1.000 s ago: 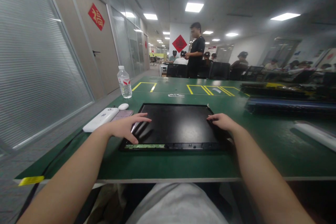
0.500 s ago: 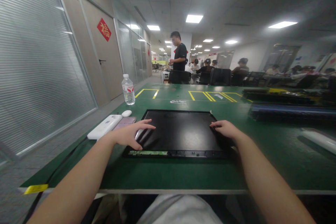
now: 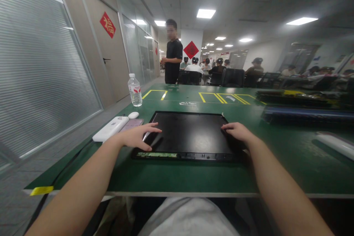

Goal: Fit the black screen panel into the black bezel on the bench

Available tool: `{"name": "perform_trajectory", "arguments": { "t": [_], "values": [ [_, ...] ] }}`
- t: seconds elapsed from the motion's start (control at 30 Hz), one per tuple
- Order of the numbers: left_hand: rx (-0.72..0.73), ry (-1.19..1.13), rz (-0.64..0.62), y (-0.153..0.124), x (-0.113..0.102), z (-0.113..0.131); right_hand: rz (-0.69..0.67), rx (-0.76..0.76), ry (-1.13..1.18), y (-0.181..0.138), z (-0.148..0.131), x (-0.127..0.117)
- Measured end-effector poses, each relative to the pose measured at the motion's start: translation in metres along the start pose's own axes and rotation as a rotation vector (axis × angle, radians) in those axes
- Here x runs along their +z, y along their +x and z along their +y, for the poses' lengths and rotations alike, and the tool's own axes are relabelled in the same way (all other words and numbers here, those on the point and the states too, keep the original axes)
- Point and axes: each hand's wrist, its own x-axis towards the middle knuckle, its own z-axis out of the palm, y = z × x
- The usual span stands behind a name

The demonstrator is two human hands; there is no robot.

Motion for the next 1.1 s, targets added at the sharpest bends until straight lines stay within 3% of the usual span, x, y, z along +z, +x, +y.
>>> {"name": "perform_trajectory", "arguments": {
  "t": [0.27, 0.53, 1.1],
  "values": [
    [-0.244, 0.144, 0.253, 0.019, 0.011, -0.013, 0.178, 0.104, -0.102, 0.002, 0.003, -0.008],
    [-0.269, 0.257, 0.221, 0.031, 0.019, -0.005, 0.146, 0.275, -0.23, 0.005, 0.009, -0.012],
    [-0.353, 0.185, 0.295, 0.035, 0.02, 0.0, 0.083, 0.307, -0.309, 0.005, 0.006, -0.012]
  ]
}}
